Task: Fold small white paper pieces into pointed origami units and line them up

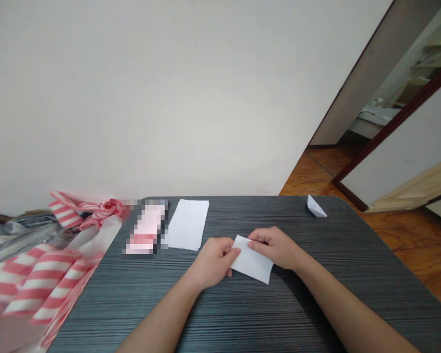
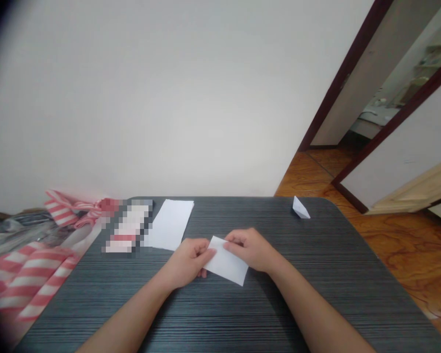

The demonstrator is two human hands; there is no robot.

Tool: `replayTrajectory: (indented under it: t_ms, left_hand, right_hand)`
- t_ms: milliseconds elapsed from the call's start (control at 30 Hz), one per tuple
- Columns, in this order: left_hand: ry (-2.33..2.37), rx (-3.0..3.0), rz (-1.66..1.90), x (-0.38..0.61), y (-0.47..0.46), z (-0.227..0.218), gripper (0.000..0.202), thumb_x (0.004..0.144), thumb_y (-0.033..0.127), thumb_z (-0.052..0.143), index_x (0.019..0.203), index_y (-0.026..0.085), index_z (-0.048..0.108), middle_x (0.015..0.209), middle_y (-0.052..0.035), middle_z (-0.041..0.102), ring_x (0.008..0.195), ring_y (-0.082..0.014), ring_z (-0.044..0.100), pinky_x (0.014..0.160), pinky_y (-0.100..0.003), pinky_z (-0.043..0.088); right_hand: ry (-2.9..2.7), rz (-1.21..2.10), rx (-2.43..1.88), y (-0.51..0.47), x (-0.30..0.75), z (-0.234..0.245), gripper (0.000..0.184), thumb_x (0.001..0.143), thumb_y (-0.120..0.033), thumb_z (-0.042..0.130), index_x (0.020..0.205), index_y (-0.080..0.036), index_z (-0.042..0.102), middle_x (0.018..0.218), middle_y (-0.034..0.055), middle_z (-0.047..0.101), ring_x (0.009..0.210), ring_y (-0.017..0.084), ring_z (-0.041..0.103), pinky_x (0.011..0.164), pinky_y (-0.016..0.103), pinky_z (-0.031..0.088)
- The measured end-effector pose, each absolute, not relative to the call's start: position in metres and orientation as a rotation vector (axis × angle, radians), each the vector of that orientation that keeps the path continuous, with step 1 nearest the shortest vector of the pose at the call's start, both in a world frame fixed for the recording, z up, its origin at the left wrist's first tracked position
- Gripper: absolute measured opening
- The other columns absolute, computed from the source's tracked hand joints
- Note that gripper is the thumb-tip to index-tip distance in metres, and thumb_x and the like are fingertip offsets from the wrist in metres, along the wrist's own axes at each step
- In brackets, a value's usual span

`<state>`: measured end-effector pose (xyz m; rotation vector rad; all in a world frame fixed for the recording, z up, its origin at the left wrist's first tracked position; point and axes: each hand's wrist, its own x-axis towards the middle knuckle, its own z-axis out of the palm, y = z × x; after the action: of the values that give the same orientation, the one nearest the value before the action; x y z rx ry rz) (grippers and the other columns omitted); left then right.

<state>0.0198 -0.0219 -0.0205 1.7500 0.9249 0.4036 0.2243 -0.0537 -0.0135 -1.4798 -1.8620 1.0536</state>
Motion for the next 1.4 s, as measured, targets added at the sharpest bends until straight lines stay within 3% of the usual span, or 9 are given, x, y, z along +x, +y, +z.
replayTrajectory:
  t_ms: [233,467,700,1000,1133,1400]
  left_hand:
    - [0.890,1.803,0.355,0.020,-0.023,-0.017,0.031,0.084,0.038,0.041,0.063,0.017,0.050,0.047,0.0014,0.053,0.043,-0.0114,0.051,0.040,-0.018,0.031]
    - [0.873,1.871,0.365,0.020,-0.023,-0.016,0.031,0.084,0.036,0.041,0.061,0.017,0.048,0.048,0.0020,0.054,0.044,-0.0107,0.050,0.044,-0.019,0.032]
    - [0.874,1.856,0.353,0.020,-0.024,-0.015,0.029,0.082,0.035,0.044,0.061,0.017,0.050,0.048,0.0018,0.054,0.044,-0.0113,0.051,0.043,-0.019,0.031]
    - [0.859,1.715,0.391,0.020,-0.022,-0.015,0.028,0.084,0.037,0.043,0.067,0.017,0.052,0.054,-0.0006,0.058,0.048,-0.0130,0.055,0.043,-0.020,0.037]
    - [0.847,1.636,0.416,0.020,-0.020,-0.016,0.029,0.084,0.038,0.042,0.072,0.015,0.055,0.058,-0.0025,0.061,0.051,-0.0139,0.057,0.046,-0.022,0.042]
    - [0.859,1.578,0.483,0.018,-0.018,-0.017,0.027,0.084,0.037,0.044,0.069,0.016,0.053,0.057,-0.0020,0.061,0.050,-0.0134,0.057,0.047,-0.022,0.042]
  right_hand:
    - [-1.986,0.905,-1.488,-0.052,0.216,-0.012,0.028,0.086,-0.032,0.049,0.071,-0.015,0.065,0.056,-0.0014,0.056,0.051,0.010,0.048,0.046,0.019,0.031]
    - [-2.016,0.865,-1.408,-0.051,0.213,-0.009,0.020,0.086,-0.027,0.050,0.080,-0.017,0.067,0.070,0.0001,0.065,0.062,0.011,0.058,0.056,0.020,0.038]
    - [-2.012,0.884,-1.404,-0.050,0.211,-0.010,0.023,0.086,-0.025,0.048,0.076,-0.017,0.067,0.067,0.0002,0.066,0.060,0.012,0.058,0.054,0.020,0.038]
    - [-1.967,0.929,-1.477,-0.051,0.216,-0.009,0.025,0.087,-0.027,0.046,0.079,-0.016,0.067,0.065,0.0001,0.063,0.057,0.011,0.054,0.050,0.019,0.036]
    - [-1.977,0.951,-1.551,-0.052,0.220,-0.009,0.030,0.087,-0.030,0.045,0.071,-0.015,0.065,0.059,-0.0005,0.058,0.052,0.010,0.049,0.046,0.019,0.032]
    - [-1.925,1.071,-1.527,-0.052,0.227,-0.009,0.032,0.087,-0.033,0.045,0.068,-0.014,0.063,0.057,-0.0009,0.055,0.051,0.010,0.047,0.045,0.019,0.031]
